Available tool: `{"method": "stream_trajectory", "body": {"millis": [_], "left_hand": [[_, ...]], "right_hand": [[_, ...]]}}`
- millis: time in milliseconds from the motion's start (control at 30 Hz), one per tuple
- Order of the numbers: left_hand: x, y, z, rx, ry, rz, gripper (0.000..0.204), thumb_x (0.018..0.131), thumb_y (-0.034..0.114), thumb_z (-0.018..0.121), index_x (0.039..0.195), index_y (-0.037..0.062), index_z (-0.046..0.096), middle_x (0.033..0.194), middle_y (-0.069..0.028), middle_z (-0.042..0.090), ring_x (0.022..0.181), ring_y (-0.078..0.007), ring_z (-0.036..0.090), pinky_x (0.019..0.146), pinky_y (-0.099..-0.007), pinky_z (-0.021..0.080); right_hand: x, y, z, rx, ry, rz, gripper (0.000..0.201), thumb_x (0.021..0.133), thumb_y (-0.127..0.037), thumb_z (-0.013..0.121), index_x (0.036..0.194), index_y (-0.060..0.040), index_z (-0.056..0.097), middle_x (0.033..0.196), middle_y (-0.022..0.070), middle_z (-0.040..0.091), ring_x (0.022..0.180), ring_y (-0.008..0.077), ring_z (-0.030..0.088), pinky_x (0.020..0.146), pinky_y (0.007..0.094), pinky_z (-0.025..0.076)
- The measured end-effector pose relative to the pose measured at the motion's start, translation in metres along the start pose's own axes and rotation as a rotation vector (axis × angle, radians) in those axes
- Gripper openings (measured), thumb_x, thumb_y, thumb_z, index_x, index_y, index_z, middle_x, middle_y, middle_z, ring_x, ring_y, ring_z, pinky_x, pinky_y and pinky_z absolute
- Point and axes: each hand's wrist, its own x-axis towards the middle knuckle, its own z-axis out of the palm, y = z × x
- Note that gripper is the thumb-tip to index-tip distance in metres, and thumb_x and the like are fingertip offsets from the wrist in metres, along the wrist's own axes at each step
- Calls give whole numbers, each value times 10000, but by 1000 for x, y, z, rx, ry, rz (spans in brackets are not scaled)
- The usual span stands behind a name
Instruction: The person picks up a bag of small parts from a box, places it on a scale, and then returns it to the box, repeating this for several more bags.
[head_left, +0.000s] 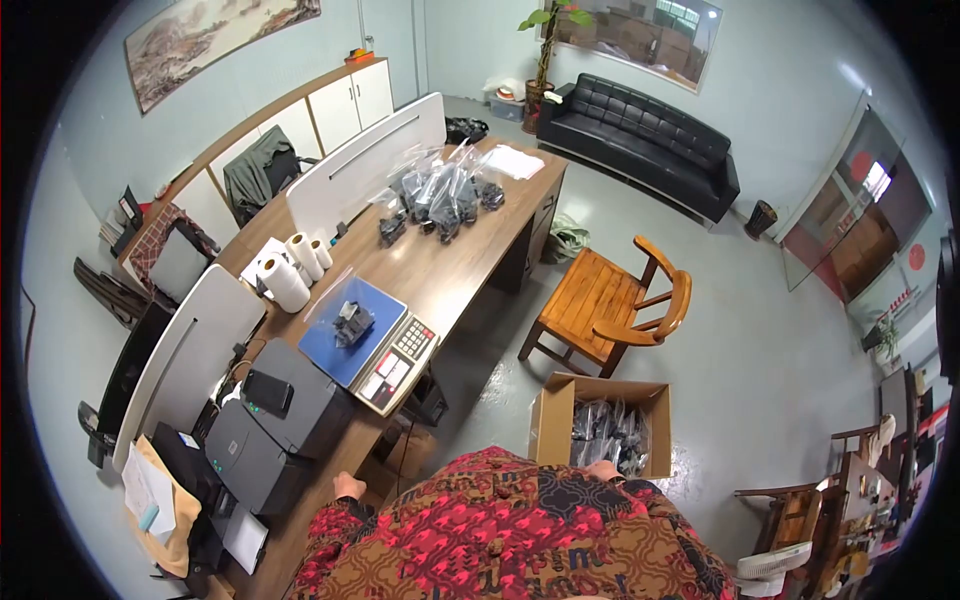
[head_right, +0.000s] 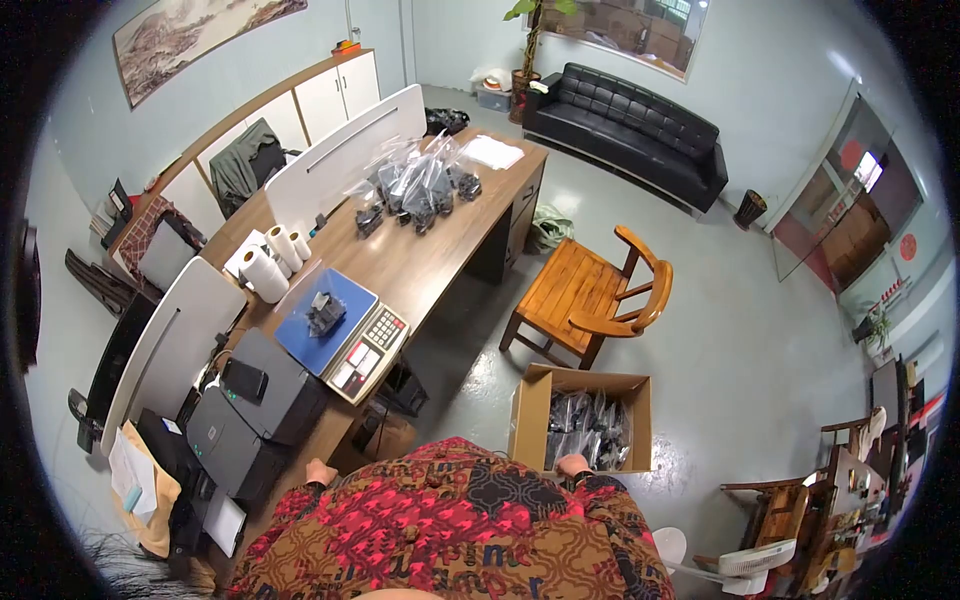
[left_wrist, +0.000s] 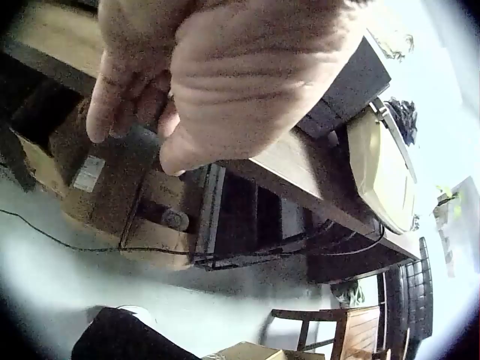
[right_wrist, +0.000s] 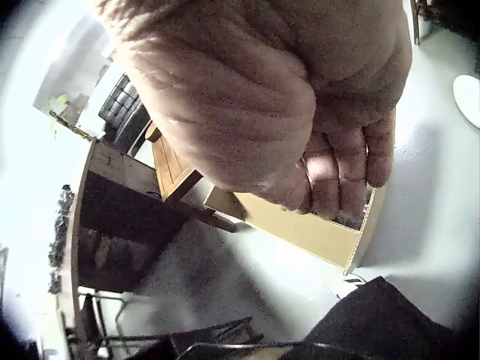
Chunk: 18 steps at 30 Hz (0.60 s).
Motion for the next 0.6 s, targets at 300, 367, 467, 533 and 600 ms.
{"method": "stream_trajectory", "body": {"millis": [300, 367, 467, 533, 600], "left_hand": [[32, -11, 47, -10, -6, -92, 411, 656, 167, 694, 972, -91, 648, 1049, -303, 623, 1036, -395, 601, 886, -410, 498], [23, -6, 49, 22, 2, 102, 412, 643, 182, 705, 945, -94, 656, 1021, -304, 630, 1013, -389, 615, 863, -412, 508], [26, 4, 66, 0, 17, 33, 399, 616, 213, 709, 880, -84, 673, 952, -281, 654, 954, -381, 641, 823, -409, 524], [20, 4, 64, -12, -1, 39, 401, 615, 215, 711, 879, -83, 673, 956, -280, 654, 956, -379, 641, 826, -407, 524], [17, 15, 64, -17, -18, 43, 402, 614, 218, 712, 878, -82, 673, 961, -279, 654, 958, -377, 641, 828, -405, 524]], "right_hand": [[21, 27, -1, -111, 135, -92, 216, 693, -245, 630, 800, -78, 715, 823, 171, 674, 772, 358, 650, 655, 451, 503], [37, 44, -4, -228, -11, -137, 262, 834, -418, 551, 970, -264, 714, 854, 123, 680, 820, 336, 655, 696, 447, 497], [32, 42, -20, -153, 102, -118, 234, 749, -298, 595, 884, -154, 721, 863, 161, 678, 833, 351, 655, 696, 452, 506], [33, 43, -24, -52, 125, -76, 232, 665, -243, 639, 802, -74, 721, 858, 195, 672, 819, 374, 653, 695, 464, 506], [43, 53, -18, -113, 85, -68, 227, 727, -277, 595, 856, -133, 714, 873, 173, 676, 836, 362, 653, 693, 460, 509]]}}
